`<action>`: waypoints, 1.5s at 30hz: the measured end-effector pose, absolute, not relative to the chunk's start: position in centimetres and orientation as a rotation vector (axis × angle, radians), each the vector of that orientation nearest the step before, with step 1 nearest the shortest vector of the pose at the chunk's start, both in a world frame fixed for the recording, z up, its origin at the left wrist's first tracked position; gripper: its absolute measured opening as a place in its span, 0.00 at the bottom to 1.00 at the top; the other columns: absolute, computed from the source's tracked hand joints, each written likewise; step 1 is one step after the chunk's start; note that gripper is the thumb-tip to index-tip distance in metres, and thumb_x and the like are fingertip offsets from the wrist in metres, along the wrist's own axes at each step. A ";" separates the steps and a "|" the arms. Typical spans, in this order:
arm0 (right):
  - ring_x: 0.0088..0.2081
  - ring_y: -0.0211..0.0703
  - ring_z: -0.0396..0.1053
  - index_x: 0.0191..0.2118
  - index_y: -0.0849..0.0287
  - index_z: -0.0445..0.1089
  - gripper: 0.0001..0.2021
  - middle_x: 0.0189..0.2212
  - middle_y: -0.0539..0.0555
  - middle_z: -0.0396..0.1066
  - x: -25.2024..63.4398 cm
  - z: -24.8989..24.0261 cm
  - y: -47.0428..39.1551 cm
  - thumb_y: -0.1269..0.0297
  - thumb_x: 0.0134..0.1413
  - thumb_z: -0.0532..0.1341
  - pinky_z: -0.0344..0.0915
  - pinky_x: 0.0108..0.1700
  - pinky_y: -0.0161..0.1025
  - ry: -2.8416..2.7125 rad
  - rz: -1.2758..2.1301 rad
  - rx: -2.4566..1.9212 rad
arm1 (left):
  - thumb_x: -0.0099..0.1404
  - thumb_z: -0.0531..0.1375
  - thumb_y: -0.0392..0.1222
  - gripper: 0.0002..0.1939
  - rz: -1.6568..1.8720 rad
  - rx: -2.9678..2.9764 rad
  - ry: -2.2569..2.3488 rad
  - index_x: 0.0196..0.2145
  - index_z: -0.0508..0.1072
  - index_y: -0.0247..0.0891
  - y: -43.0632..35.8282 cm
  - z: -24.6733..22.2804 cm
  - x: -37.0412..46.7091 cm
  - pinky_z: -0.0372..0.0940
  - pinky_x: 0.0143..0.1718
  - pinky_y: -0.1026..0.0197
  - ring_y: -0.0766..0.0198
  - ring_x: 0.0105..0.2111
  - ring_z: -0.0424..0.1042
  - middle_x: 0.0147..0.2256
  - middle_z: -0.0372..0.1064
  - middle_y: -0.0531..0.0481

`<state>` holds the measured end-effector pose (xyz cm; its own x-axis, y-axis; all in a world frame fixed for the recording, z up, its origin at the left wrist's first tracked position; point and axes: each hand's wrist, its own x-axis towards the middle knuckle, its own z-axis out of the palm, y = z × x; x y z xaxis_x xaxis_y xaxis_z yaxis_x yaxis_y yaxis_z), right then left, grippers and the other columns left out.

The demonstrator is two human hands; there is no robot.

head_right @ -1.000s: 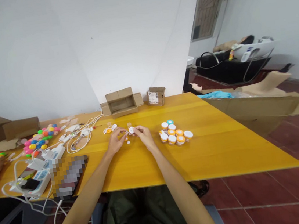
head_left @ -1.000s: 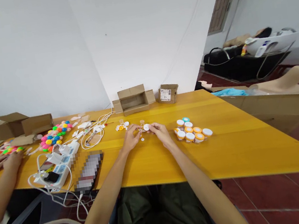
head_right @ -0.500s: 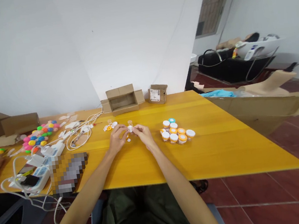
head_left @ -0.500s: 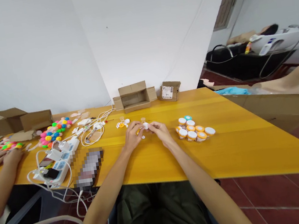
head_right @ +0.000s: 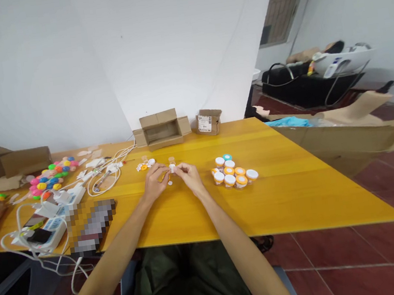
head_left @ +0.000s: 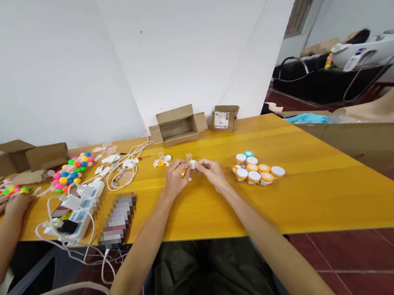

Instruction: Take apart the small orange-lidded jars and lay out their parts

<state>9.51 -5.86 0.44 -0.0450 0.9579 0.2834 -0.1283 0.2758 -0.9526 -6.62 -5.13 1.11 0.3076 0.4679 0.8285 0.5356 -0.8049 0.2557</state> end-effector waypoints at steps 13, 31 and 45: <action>0.30 0.42 0.68 0.26 0.55 0.74 0.19 0.24 0.50 0.73 9.6 0.1 -5.6 0.43 0.44 0.66 0.64 0.33 0.38 -1.327 1.058 -0.878 | 0.62 0.61 0.34 0.04 -1.754 -2.616 -1.147 0.31 0.73 0.41 -5.3 1.4 -6.0 0.67 0.34 0.61 0.65 0.30 0.71 0.29 0.72 0.53; 0.33 0.44 0.72 0.31 0.55 0.75 0.23 0.27 0.52 0.76 9.6 0.2 -5.8 0.38 0.41 0.67 0.66 0.37 0.39 -1.231 1.283 -0.852 | 0.60 0.65 0.37 0.13 -1.754 -2.749 -1.257 0.44 0.73 0.41 -5.2 1.5 -6.2 0.66 0.36 0.61 0.63 0.35 0.72 0.39 0.75 0.50; 0.36 0.44 0.72 0.31 0.54 0.74 0.06 0.34 0.52 0.76 8.8 -0.4 -6.1 0.72 0.48 0.61 0.67 0.42 0.40 -1.842 0.712 -1.049 | 0.59 0.64 0.35 0.13 -1.710 -2.571 -1.254 0.43 0.74 0.43 -5.0 1.4 -6.8 0.66 0.35 0.60 0.63 0.32 0.71 0.35 0.74 0.52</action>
<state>8.81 -6.15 -0.43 -0.2610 0.8755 0.4068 0.3744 0.4802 -0.7933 -6.84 -5.01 1.39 0.1977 0.6728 0.7129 0.4776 -0.7012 0.5294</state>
